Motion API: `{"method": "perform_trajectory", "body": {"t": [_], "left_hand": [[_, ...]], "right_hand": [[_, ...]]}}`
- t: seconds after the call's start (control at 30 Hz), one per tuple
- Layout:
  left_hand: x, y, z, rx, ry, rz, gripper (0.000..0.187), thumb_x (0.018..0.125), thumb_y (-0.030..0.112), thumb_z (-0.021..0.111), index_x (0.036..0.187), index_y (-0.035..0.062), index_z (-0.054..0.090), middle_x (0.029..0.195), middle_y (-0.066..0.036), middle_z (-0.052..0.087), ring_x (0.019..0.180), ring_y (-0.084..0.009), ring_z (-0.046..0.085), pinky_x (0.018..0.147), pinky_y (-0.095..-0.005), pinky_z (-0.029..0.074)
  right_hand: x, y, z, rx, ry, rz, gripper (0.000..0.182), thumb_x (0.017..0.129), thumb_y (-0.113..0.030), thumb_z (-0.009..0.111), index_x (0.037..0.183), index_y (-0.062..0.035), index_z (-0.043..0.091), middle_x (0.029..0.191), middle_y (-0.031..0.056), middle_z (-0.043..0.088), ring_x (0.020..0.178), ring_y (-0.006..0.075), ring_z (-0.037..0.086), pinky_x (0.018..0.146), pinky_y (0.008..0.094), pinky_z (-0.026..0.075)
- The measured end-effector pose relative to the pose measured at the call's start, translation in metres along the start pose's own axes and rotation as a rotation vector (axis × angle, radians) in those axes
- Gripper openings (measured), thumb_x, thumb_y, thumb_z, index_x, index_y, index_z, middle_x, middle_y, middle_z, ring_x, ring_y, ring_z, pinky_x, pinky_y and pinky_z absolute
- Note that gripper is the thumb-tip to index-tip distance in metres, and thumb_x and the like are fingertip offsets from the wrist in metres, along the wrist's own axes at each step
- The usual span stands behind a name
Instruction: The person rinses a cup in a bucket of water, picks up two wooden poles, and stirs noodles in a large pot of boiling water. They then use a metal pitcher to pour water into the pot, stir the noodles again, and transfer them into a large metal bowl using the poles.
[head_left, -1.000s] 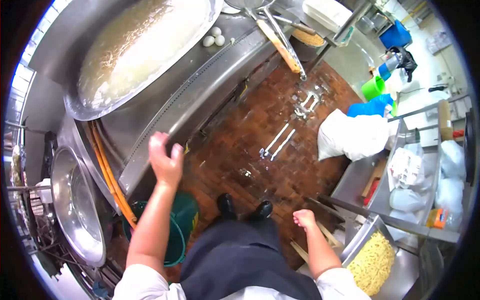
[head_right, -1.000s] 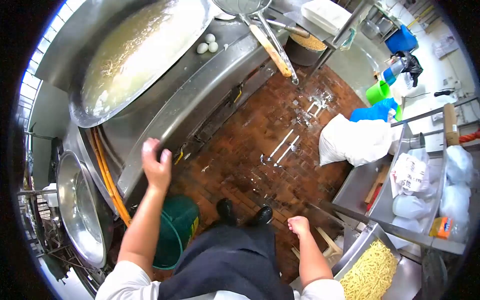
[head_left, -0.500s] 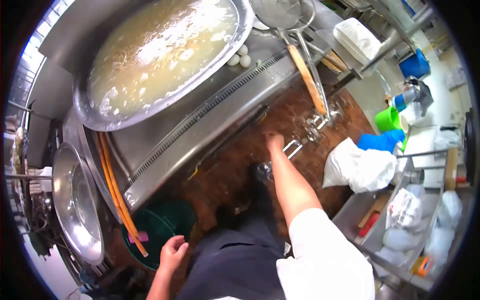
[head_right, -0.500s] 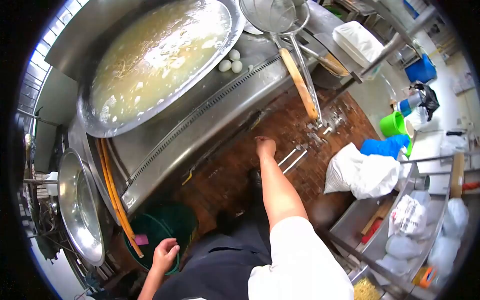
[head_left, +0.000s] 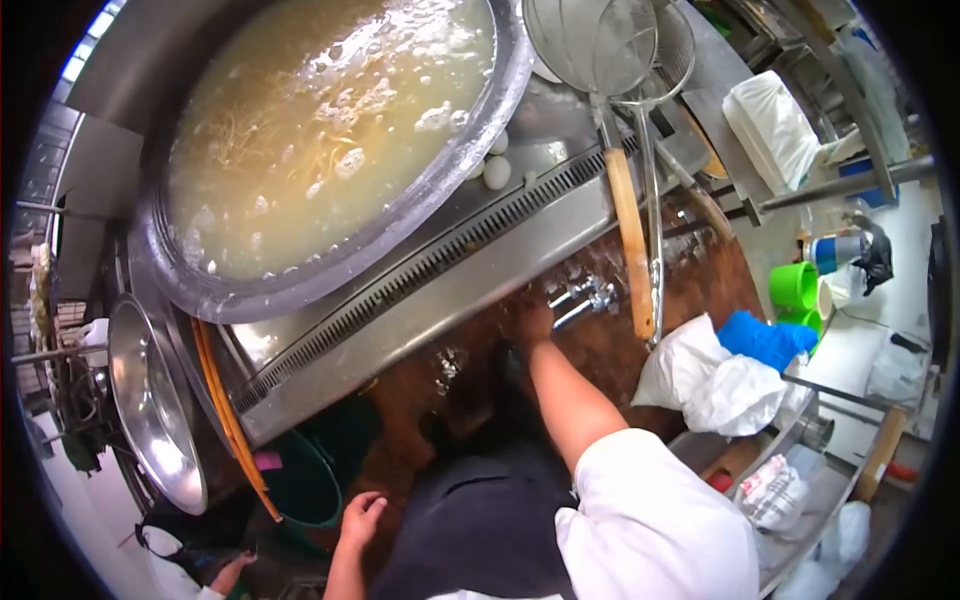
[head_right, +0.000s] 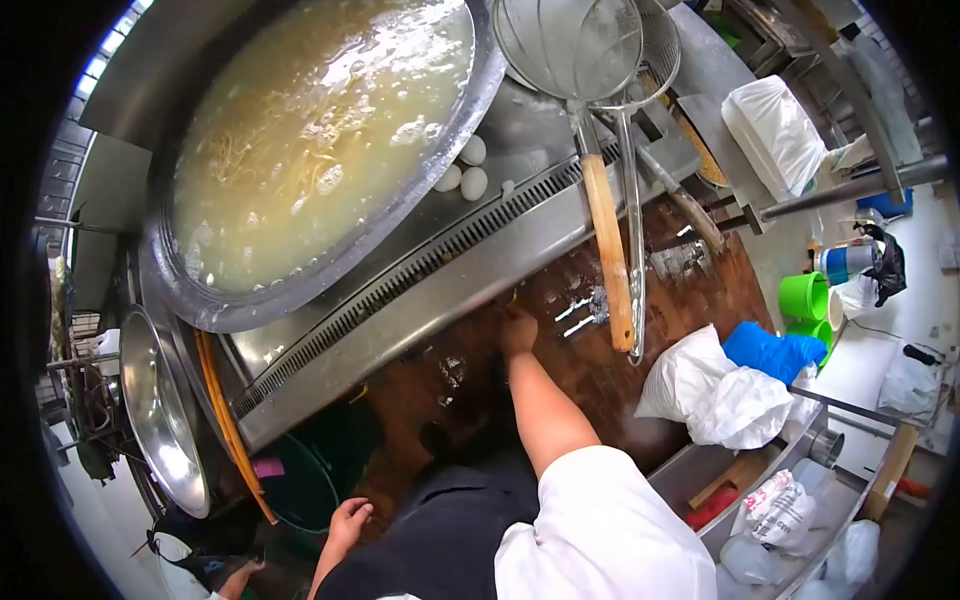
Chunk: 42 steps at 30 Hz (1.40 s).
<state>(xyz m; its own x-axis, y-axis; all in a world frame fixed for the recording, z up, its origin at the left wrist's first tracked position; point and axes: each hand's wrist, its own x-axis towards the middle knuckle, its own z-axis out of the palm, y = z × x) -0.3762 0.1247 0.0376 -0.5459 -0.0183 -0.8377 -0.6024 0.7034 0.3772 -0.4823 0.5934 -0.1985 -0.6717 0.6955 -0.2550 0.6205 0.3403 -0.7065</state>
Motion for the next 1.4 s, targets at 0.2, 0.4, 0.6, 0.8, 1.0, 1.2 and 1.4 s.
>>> {"method": "perform_trajectory", "body": {"t": [0.2, 0.4, 0.6, 0.8, 1.0, 1.2, 1.4], "left_hand": [[0.0, 0.01, 0.003, -0.065, 0.005, -0.094, 0.033, 0.086, 0.02, 0.067, 0.109, -0.0026, 0.06, 0.085, -0.005, 0.064, 0.071, -0.0107, 0.058, 0.066, -0.0254, 0.048], [0.001, 0.02, -0.002, -0.109, 0.019, -0.117, 0.032, 0.087, 0.02, 0.067, 0.108, -0.0025, 0.061, 0.082, -0.005, 0.064, 0.068, -0.0097, 0.057, 0.063, -0.0245, 0.048], [0.048, -0.03, -0.009, -0.206, -0.094, -0.098, 0.028, 0.087, 0.02, 0.066, 0.104, -0.0019, 0.062, 0.073, -0.005, 0.062, 0.059, -0.0101, 0.056, 0.055, -0.0246, 0.046], [0.088, -0.019, -0.003, -0.176, -0.18, -0.126, 0.023, 0.087, 0.021, 0.064, 0.099, 0.0015, 0.062, 0.071, -0.003, 0.06, 0.055, -0.0115, 0.055, 0.046, -0.0272, 0.043], [0.156, -0.03, -0.01, -0.108, -0.116, -0.098, 0.027, 0.09, 0.024, 0.057, 0.099, -0.001, 0.062, 0.074, -0.01, 0.064, 0.055, -0.0188, 0.06, 0.043, -0.0316, 0.045], [0.112, -0.006, -0.026, -0.276, -0.011, -0.12, 0.03, 0.087, 0.026, 0.062, 0.097, -0.0014, 0.058, 0.074, -0.01, 0.062, 0.056, -0.0204, 0.06, 0.044, -0.0336, 0.045], [0.081, -0.017, 0.031, -0.609, 0.271, -0.292, 0.025, 0.086, 0.027, 0.062, 0.099, 0.0058, 0.057, 0.077, -0.007, 0.06, 0.052, -0.0164, 0.052, 0.041, -0.0319, 0.039]], "right_hand": [[0.001, 0.006, 0.009, 0.009, 0.063, -0.016, 0.026, 0.076, -0.026, 0.068, 0.092, -0.0072, 0.072, 0.088, 0.0172, 0.069, 0.086, 0.0317, 0.068, 0.077, 0.0394, 0.052], [-0.004, -0.014, -0.018, 0.276, -0.049, 0.323, 0.03, 0.079, -0.03, 0.064, 0.096, -0.0068, 0.07, 0.093, 0.0197, 0.068, 0.09, 0.0341, 0.066, 0.079, 0.0406, 0.052], [-0.05, 0.042, -0.095, -0.264, -0.439, 0.148, 0.041, 0.081, -0.035, 0.06, 0.106, -0.0035, 0.066, 0.111, 0.0232, 0.063, 0.105, 0.0347, 0.061, 0.089, 0.0409, 0.049], [-0.099, 0.086, -0.212, -0.34, -0.692, 0.649, 0.041, 0.079, -0.046, 0.066, 0.073, -0.0055, 0.069, 0.066, 0.0106, 0.064, 0.054, 0.0222, 0.062, 0.051, 0.0353, 0.051], [-0.106, -0.002, -0.364, 0.242, -0.306, 0.732, 0.024, 0.086, -0.031, 0.063, 0.096, -0.0087, 0.066, 0.077, 0.0056, 0.069, 0.067, 0.0159, 0.067, 0.056, 0.0298, 0.053], [-0.01, -0.156, -0.49, 0.653, 0.04, 0.095, 0.023, 0.09, -0.03, 0.055, 0.086, -0.0095, 0.063, 0.061, 0.0058, 0.062, 0.047, 0.014, 0.055, 0.039, 0.0281, 0.042], [0.18, -0.284, -0.622, 0.878, 0.211, -0.256, 0.062, 0.084, -0.067, 0.051, 0.112, -0.0121, 0.055, 0.097, 0.0034, 0.064, 0.08, 0.0161, 0.062, 0.067, 0.031, 0.048]]}}
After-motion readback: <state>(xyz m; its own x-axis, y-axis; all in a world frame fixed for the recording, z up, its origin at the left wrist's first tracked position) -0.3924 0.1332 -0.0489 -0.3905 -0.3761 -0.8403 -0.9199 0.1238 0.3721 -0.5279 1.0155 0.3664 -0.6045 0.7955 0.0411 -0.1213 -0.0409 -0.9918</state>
